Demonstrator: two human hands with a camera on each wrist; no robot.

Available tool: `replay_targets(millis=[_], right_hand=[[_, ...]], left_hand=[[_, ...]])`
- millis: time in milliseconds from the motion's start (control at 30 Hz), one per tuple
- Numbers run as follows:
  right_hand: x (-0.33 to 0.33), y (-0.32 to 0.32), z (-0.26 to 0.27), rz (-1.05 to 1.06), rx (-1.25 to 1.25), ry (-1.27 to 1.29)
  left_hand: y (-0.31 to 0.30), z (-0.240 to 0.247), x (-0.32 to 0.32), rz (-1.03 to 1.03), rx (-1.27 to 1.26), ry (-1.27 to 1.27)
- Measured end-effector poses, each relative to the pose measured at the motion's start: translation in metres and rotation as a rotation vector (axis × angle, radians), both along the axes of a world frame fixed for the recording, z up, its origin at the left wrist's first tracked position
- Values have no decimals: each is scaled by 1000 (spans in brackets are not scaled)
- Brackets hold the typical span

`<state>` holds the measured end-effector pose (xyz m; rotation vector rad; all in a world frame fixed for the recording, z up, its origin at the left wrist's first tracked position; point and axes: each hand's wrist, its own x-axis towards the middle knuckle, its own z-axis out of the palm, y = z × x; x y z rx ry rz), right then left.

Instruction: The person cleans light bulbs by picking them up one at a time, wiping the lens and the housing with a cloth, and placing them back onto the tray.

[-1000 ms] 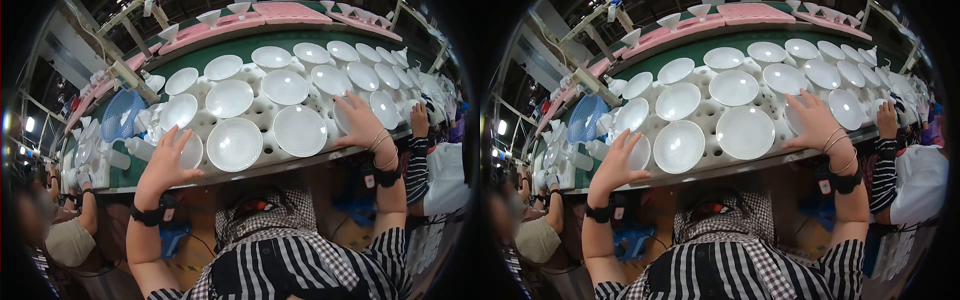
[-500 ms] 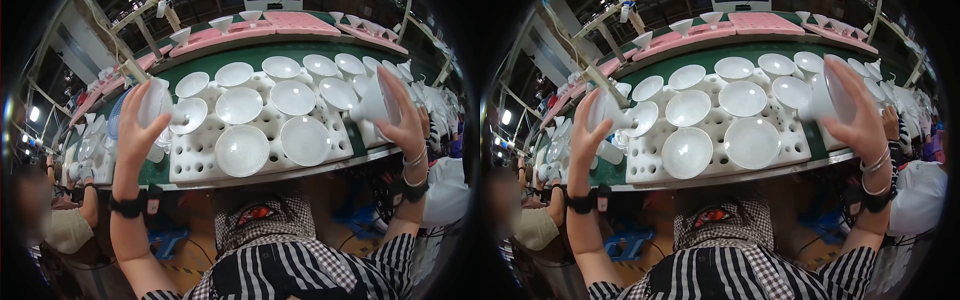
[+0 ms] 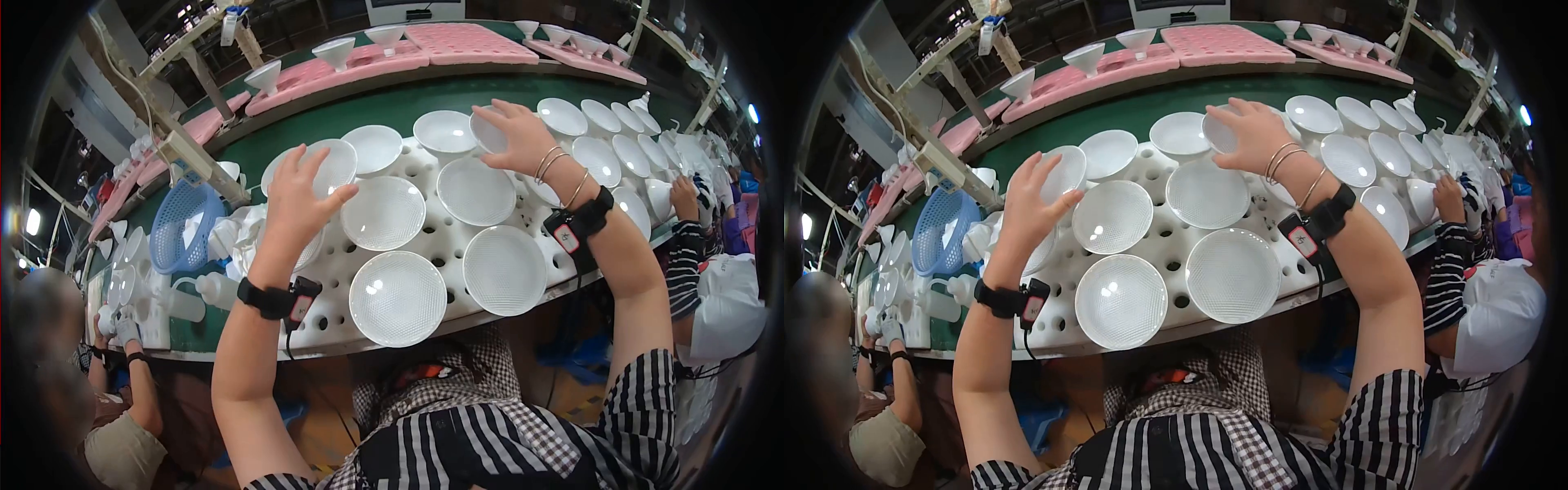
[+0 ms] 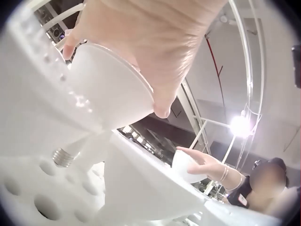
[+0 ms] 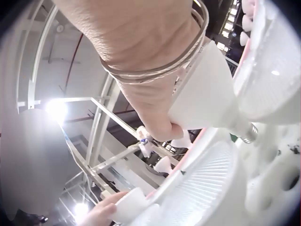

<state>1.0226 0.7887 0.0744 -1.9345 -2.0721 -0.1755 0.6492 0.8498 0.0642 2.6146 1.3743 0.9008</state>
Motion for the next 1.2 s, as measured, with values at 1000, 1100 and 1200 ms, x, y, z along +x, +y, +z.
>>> replay_targets(millis=[1000, 1100, 1200], right_hand=[[-82, -170, 77, 341, 342, 205], [-89, -109, 69, 388, 507, 244], [-95, -46, 39, 400, 495, 208]], left_hand=[[-178, 71, -63, -142, 41, -38], [-180, 68, -66, -124, 49, -131], [-186, 64, -64, -136, 36, -171]])
